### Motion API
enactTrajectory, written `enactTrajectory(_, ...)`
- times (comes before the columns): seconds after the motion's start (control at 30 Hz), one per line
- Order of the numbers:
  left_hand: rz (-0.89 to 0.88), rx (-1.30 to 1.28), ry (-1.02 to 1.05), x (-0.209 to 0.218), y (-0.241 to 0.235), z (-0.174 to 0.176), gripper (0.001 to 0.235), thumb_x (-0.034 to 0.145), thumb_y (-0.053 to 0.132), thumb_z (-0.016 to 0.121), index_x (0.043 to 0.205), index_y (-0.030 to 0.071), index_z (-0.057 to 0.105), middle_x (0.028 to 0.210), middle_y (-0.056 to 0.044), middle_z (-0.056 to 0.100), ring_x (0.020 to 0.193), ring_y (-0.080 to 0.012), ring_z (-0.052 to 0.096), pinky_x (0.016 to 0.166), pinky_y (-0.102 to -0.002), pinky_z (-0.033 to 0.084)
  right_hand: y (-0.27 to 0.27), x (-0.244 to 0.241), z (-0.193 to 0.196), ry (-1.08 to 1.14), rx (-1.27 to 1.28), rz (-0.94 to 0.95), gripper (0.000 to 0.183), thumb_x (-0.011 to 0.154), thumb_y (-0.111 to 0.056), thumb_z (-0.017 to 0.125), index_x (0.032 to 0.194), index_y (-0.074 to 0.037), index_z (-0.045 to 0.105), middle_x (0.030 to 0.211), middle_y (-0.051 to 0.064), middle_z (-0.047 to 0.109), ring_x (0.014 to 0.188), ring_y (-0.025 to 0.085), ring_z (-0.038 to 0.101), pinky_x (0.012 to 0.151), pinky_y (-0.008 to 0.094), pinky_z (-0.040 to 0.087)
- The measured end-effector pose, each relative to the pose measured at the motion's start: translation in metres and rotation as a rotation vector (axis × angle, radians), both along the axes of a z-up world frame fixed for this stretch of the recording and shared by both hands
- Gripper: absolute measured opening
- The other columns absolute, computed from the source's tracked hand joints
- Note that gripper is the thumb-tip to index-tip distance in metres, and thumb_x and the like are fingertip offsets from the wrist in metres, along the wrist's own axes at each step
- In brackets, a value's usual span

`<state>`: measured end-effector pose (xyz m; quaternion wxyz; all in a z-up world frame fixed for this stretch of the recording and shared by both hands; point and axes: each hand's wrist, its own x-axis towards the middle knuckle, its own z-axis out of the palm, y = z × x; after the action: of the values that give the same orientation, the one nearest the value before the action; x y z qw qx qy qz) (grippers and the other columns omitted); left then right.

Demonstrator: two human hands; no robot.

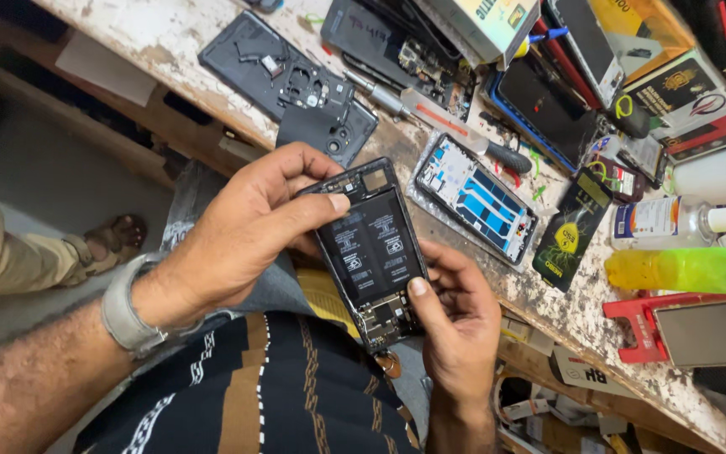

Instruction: The person reassembles a disassembled smartphone, using a screwdriver to secure internal components and applying adhesive tape to the battery area. The device is held and manipulated throughout the process.

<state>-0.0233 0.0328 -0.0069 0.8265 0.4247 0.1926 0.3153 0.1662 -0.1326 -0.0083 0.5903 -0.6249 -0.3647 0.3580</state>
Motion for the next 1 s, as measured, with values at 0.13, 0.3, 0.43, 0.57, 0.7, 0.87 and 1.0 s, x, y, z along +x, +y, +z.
enactTrajectory(0.13, -0.002, -0.018, 0.007, 0.0003, -0.0024, 0.0004, 0.025, 0.094, 0.008, 0.068, 0.117, 0.001, 0.060, 0.104, -0.004, 0.070, 0.089, -0.0094, 0.068, 0.072, -0.025, 0.058, 0.0011, 0.0026, -0.0012, 0.020, 0.025, 0.008, 0.038, 0.095, 0.004, 0.065, 0.133, 0.007, 0.061, 0.107, 0.009, 0.073, 0.093, 0.011, 0.068, 0.083, 0.023, 0.055)
enactTrajectory(0.3, 0.000, -0.017, 0.004, -0.0001, -0.0028, 0.0000, 0.028, 0.093, 0.007, 0.069, 0.118, 0.000, 0.059, 0.110, -0.005, 0.068, 0.092, -0.0098, 0.068, 0.075, -0.025, 0.059, 0.0013, 0.0041, -0.0052, 0.063, 0.040, 0.007, 0.037, 0.095, 0.005, 0.065, 0.132, 0.007, 0.061, 0.109, 0.012, 0.073, 0.095, 0.013, 0.069, 0.085, 0.025, 0.056)
enactTrajectory(0.43, -0.002, 0.049, 0.021, -0.0016, -0.0016, 0.0053, 0.030, 0.093, 0.008, 0.070, 0.120, 0.000, 0.059, 0.110, -0.006, 0.068, 0.094, -0.0095, 0.067, 0.075, -0.024, 0.058, 0.0059, 0.0056, -0.0069, 0.157, 0.071, 0.022, 0.035, 0.096, 0.005, 0.063, 0.130, 0.007, 0.061, 0.109, 0.013, 0.073, 0.097, 0.014, 0.070, 0.088, 0.027, 0.056)
enactTrajectory(0.57, -0.006, 0.035, 0.008, -0.0050, -0.0028, 0.0069, 0.031, 0.093, 0.007, 0.069, 0.120, 0.000, 0.057, 0.111, -0.007, 0.069, 0.094, -0.0104, 0.068, 0.076, -0.024, 0.058, 0.0054, 0.0077, -0.0059, 0.140, 0.085, 0.026, 0.034, 0.099, 0.007, 0.064, 0.133, 0.009, 0.062, 0.107, 0.012, 0.070, 0.095, 0.013, 0.066, 0.088, 0.026, 0.053)
enactTrajectory(0.7, -0.006, 0.037, 0.006, -0.0072, -0.0014, 0.0064, 0.030, 0.094, 0.005, 0.068, 0.122, -0.002, 0.057, 0.111, -0.008, 0.069, 0.095, -0.0107, 0.068, 0.078, -0.025, 0.058, 0.0053, 0.0067, -0.0041, 0.138, 0.078, 0.022, 0.032, 0.097, 0.006, 0.062, 0.128, 0.008, 0.061, 0.107, 0.014, 0.074, 0.095, 0.014, 0.069, 0.087, 0.027, 0.055)
enactTrajectory(0.87, -0.007, 0.013, -0.016, -0.0057, -0.0002, 0.0031, 0.029, 0.095, 0.005, 0.066, 0.122, -0.002, 0.058, 0.111, -0.008, 0.070, 0.095, -0.0110, 0.068, 0.078, -0.026, 0.059, 0.0060, 0.0027, -0.0034, 0.102, 0.090, 0.021, 0.033, 0.096, 0.005, 0.064, 0.128, 0.008, 0.061, 0.107, 0.013, 0.074, 0.094, 0.014, 0.070, 0.087, 0.027, 0.056)
enactTrajectory(1.0, 0.016, -0.021, -0.035, -0.0048, -0.0017, 0.0002, 0.028, 0.097, 0.007, 0.065, 0.124, -0.002, 0.060, 0.106, -0.008, 0.072, 0.091, -0.0113, 0.070, 0.078, -0.027, 0.060, 0.0025, -0.0008, -0.0042, 0.103, 0.077, 0.010, 0.034, 0.095, 0.004, 0.065, 0.129, 0.007, 0.061, 0.107, 0.014, 0.073, 0.092, 0.014, 0.069, 0.084, 0.027, 0.056)
